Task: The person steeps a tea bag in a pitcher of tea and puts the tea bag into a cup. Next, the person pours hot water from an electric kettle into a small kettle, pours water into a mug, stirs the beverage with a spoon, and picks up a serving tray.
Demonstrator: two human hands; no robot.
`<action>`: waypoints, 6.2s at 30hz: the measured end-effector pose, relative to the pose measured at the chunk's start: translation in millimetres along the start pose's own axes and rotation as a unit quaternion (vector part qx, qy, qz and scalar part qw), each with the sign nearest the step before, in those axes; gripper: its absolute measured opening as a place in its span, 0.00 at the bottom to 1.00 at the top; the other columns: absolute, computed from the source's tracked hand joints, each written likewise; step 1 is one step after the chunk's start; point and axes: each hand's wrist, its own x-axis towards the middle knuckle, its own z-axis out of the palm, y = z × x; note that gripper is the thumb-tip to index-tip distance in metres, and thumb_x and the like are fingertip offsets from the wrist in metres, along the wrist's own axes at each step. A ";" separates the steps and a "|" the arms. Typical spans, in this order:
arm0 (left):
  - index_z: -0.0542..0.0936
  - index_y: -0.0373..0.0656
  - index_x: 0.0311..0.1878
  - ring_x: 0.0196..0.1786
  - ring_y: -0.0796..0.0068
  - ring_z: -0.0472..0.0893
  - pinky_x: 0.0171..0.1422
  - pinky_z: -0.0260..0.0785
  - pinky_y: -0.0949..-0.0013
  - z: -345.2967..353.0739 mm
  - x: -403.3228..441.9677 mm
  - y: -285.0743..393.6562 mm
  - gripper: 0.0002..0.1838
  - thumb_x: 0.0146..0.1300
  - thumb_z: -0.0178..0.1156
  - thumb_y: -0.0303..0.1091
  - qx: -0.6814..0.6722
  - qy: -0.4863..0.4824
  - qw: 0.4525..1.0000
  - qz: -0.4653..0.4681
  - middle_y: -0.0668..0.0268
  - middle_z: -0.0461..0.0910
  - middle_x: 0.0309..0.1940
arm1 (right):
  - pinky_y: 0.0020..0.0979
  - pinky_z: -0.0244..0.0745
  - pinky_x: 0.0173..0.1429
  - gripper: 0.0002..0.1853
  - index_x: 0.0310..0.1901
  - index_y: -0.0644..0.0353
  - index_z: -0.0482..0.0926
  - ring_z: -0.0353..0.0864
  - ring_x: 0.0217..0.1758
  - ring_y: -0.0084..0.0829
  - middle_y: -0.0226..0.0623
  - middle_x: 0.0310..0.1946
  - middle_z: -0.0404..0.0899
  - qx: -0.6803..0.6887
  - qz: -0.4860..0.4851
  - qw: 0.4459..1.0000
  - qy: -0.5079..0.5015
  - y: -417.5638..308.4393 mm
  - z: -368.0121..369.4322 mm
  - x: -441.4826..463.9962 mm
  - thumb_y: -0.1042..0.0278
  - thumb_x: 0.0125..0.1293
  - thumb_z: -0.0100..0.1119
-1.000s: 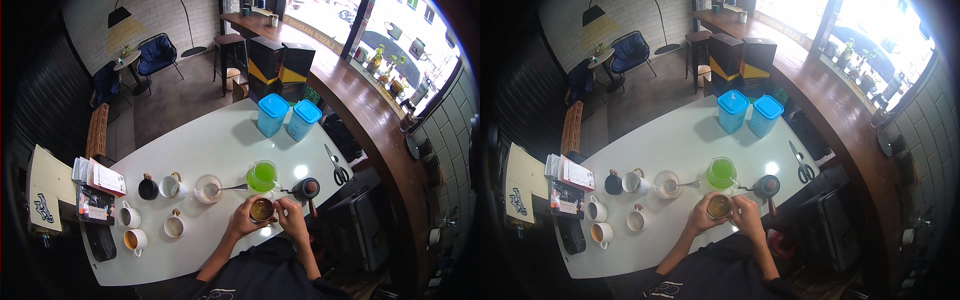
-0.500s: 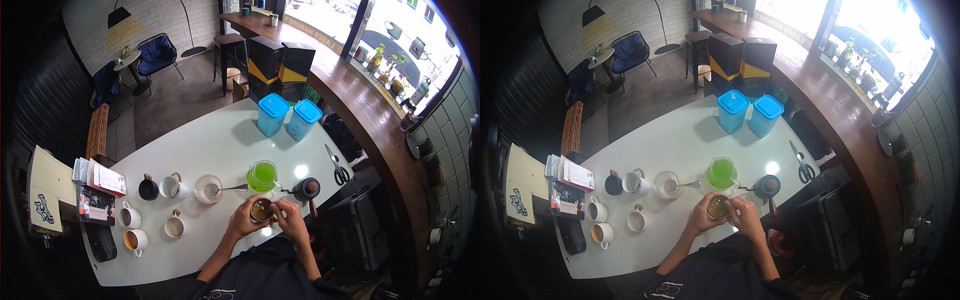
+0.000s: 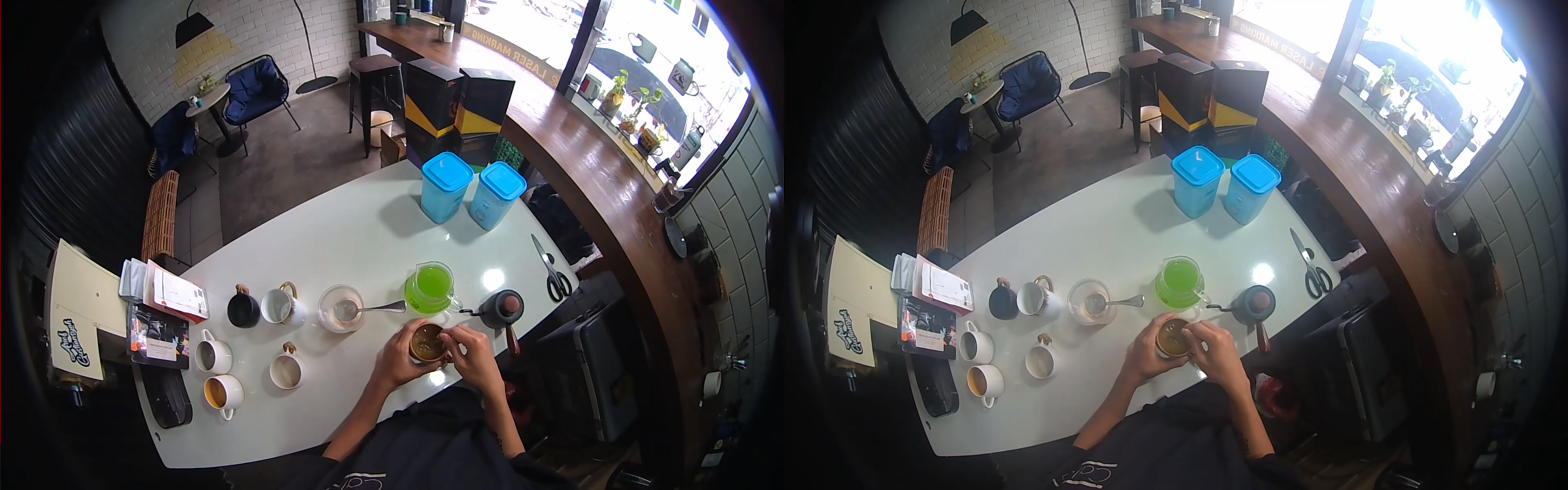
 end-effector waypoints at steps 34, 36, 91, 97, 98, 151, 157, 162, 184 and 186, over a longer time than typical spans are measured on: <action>0.70 0.42 0.70 0.64 0.58 0.82 0.67 0.76 0.58 1.6 0.2 -1.6 0.50 0.45 0.85 0.46 -0.002 0.001 1.000 -0.002 0.57 0.81 0.61 | 0.45 0.74 0.40 0.06 0.41 0.68 0.83 0.83 0.34 0.52 0.49 0.32 0.81 -0.012 -0.010 1.000 -0.018 2.6 -4.8 2.3 0.73 0.70 0.62; 0.70 0.42 0.69 0.63 0.56 0.83 0.66 0.76 0.57 5.3 0.5 -6.3 0.50 0.45 0.84 0.48 0.001 0.008 1.000 0.002 0.56 0.81 0.61 | 0.45 0.74 0.40 0.06 0.41 0.68 0.83 0.83 0.34 0.52 0.49 0.33 0.81 -0.014 -0.010 1.000 0.008 8.8 -4.6 2.2 0.73 0.70 0.62; 0.69 0.43 0.69 0.63 0.54 0.81 0.67 0.74 0.54 8.0 -4.7 -19.6 0.50 0.45 0.83 0.52 -0.007 0.015 0.999 0.047 0.57 0.79 0.61 | 0.33 0.79 0.42 0.07 0.43 0.70 0.85 0.88 0.36 0.39 0.47 0.34 0.84 -0.036 0.031 0.992 0.116 1.4 16.0 -23.1 0.76 0.73 0.60; 0.69 0.41 0.69 0.63 0.54 0.81 0.69 0.72 0.53 8.5 -1.6 -23.0 0.50 0.46 0.82 0.56 0.017 0.020 0.997 0.069 0.55 0.80 0.60 | 0.33 0.80 0.40 0.07 0.44 0.70 0.85 0.89 0.36 0.37 0.46 0.33 0.85 -0.024 0.049 0.992 0.116 -9.3 28.5 -32.5 0.76 0.73 0.60; 0.69 0.41 0.69 0.62 0.54 0.81 0.69 0.72 0.53 9.0 -2.2 -23.5 0.51 0.46 0.81 0.56 0.025 0.024 0.997 0.071 0.55 0.80 0.60 | 0.33 0.80 0.40 0.07 0.44 0.70 0.85 0.89 0.36 0.38 0.46 0.33 0.85 -0.029 0.047 0.991 0.125 -7.0 29.9 -34.9 0.76 0.73 0.60; 0.73 0.42 0.67 0.59 0.54 0.83 0.66 0.74 0.54 10.5 -1.5 -23.0 0.50 0.42 0.84 0.54 0.021 0.035 0.997 0.065 0.56 0.82 0.56 | 0.38 0.78 0.38 0.06 0.44 0.68 0.85 0.86 0.34 0.43 0.46 0.32 0.82 -0.001 0.006 0.999 0.035 -6.7 7.9 -25.1 0.76 0.70 0.63; 0.72 0.40 0.68 0.59 0.54 0.83 0.65 0.76 0.55 12.2 -3.3 -24.3 0.52 0.40 0.85 0.51 0.028 0.039 0.996 0.070 0.55 0.82 0.56 | 0.37 0.77 0.38 0.06 0.44 0.69 0.85 0.86 0.34 0.43 0.47 0.32 0.82 -0.022 0.012 0.995 0.094 -1.2 4.6 -22.7 0.77 0.71 0.61; 0.72 0.39 0.67 0.58 0.54 0.83 0.65 0.76 0.55 12.5 -0.4 -24.5 0.53 0.39 0.86 0.52 0.036 0.041 0.995 0.083 0.54 0.82 0.56 | 0.36 0.78 0.40 0.07 0.45 0.68 0.85 0.87 0.36 0.42 0.47 0.33 0.83 0.000 -0.004 0.995 0.100 0.1 14.3 -16.0 0.76 0.71 0.61; 0.71 0.41 0.68 0.61 0.55 0.82 0.67 0.73 0.53 11.3 -2.1 -24.5 0.51 0.44 0.83 0.56 0.030 0.031 0.997 0.066 0.57 0.81 0.59 | 0.37 0.78 0.40 0.06 0.44 0.69 0.85 0.87 0.36 0.44 0.48 0.34 0.84 0.005 0.022 0.999 0.050 -7.1 12.0 -21.3 0.76 0.71 0.61; 0.72 0.42 0.67 0.61 0.55 0.82 0.68 0.73 0.54 10.6 -2.0 -23.7 0.50 0.43 0.83 0.56 0.019 0.025 0.998 0.062 0.57 0.81 0.59 | 0.37 0.78 0.40 0.06 0.43 0.69 0.85 0.87 0.36 0.43 0.47 0.33 0.84 -0.009 0.012 0.999 0.052 -4.0 6.4 -21.0 0.76 0.71 0.62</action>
